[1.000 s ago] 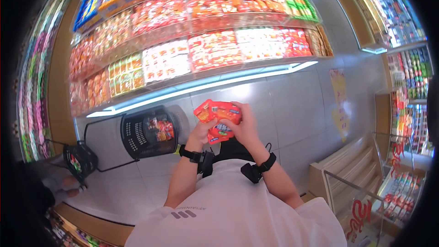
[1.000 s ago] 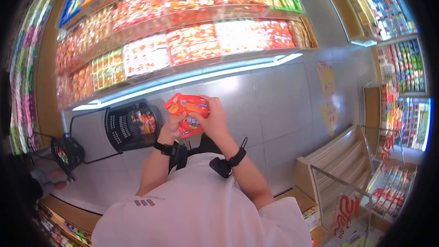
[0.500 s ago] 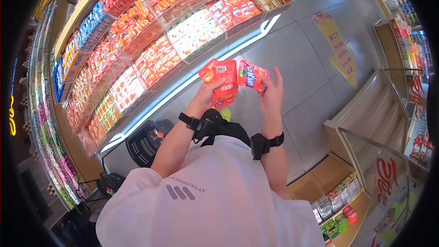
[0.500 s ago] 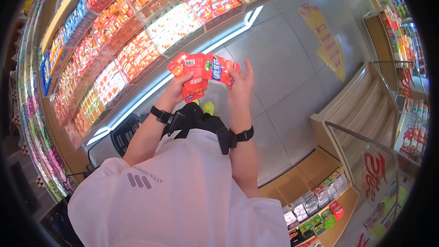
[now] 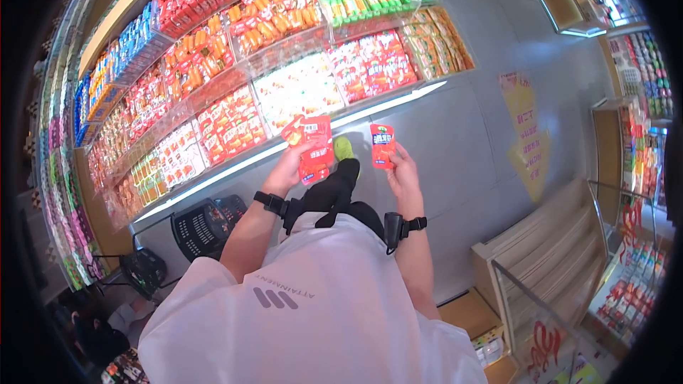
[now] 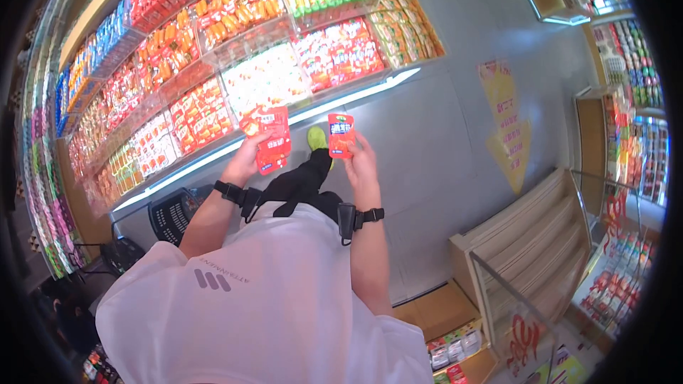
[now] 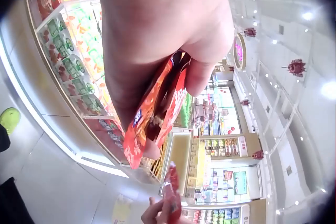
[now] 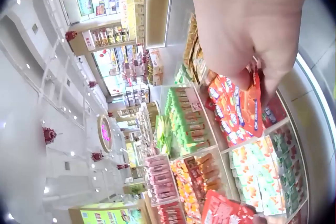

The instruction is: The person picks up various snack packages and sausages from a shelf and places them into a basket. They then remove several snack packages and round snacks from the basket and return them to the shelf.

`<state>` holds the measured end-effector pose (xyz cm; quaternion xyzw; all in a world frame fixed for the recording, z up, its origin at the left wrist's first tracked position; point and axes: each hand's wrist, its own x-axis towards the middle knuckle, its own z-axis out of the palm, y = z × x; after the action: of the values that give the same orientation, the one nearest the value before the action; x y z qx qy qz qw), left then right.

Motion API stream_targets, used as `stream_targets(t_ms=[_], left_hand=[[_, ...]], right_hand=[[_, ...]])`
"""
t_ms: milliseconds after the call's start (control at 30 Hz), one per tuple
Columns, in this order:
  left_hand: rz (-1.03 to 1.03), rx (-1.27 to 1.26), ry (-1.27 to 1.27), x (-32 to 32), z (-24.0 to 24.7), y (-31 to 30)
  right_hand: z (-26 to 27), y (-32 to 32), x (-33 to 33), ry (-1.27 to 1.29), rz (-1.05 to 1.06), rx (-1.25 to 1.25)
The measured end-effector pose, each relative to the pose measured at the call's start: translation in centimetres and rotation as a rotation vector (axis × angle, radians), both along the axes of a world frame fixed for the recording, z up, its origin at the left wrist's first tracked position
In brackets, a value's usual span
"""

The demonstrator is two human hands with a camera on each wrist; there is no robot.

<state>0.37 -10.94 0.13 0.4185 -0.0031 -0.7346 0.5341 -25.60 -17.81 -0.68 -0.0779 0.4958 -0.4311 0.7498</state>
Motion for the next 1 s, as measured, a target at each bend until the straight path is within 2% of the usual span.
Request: stream_targets(t_ms=[67,133,233,300,367,400,467,533,567,600,633,667,700,733,767,800,867,933,967,1000], left_hand=[[0.047,0.029,0.007,0.0,0.4,-3.4],[0.049,0.084,0.033,-0.3,1.4,-5.1],[0.080,0.005,-0.035,-1.1,4.5,-7.6],[0.083,0.020,-0.049,-1.3,5.2,-8.7],[0.195,0.066,-0.062,-1.6,5.1,-9.2],[0.274,0.093,-0.078,-1.8,4.8,-9.5],[0.360,0.168,-0.023,-1.9,3.5,-9.4],[0.508,0.183,-0.040,-3.2,2.5,-8.7],[0.475,0.086,0.133,-3.0,2.7,-9.7],[0.513,0.112,0.127,-3.8,3.3,-10.0],[0.535,0.124,0.105,-4.1,3.6,-10.9],[0.546,0.130,0.089,-4.4,3.7,-11.7],[0.602,0.196,-0.038,-5.0,3.2,-12.3],[0.617,0.204,-0.028,-5.5,3.2,-12.7],[0.594,0.223,-0.056,-5.8,3.4,-13.4],[0.569,0.234,-0.085,-5.9,3.5,-14.2],[0.609,0.243,-0.131,-6.9,3.5,-15.9],[0.385,0.133,-0.739,-7.9,3.7,-18.1],[0.246,0.023,-0.969,-8.4,3.8,-18.8],[0.249,0.012,-0.962,-8.9,4.8,-19.9]], right_hand=[[-2.1,-5.7,0.3,-0.008,0.115,0.000],[-3.6,-9.9,0.3,0.131,0.308,-0.108],[-5.5,-16.6,1.2,0.421,0.452,-0.170],[-11.4,-21.1,1.7,0.635,0.541,-0.350],[-15.3,-24.9,3.2,1.066,0.709,-0.493],[-15.6,-26.1,3.9,1.053,0.758,-0.498],[-15.6,-27.8,5.9,1.326,0.978,-0.533],[-18.1,-29.0,6.0,1.263,1.172,-0.577],[-19.5,-29.4,6.1,1.272,1.292,-0.621],[-20.4,-29.7,6.6,1.284,1.394,-0.673],[-18.8,-29.8,7.3,1.255,1.503,-0.730],[-17.1,-30.1,7.9,1.244,1.519,-0.733],[-13.5,-30.1,8.6,1.318,1.610,-0.767],[-11.6,-30.2,8.8,1.396,1.702,-0.804],[-11.9,-30.4,8.4,1.500,1.659,-0.959],[-10.9,-31.1,8.6,1.506,1.669,-0.972],[-6.5,-32.4,9.9,0.747,1.653,-0.348],[-0.3,-32.5,9.6,0.231,1.657,0.040],[1.8,-31.8,9.5,0.164,1.679,0.100],[3.3,-31.6,9.2,0.098,1.698,0.164]])
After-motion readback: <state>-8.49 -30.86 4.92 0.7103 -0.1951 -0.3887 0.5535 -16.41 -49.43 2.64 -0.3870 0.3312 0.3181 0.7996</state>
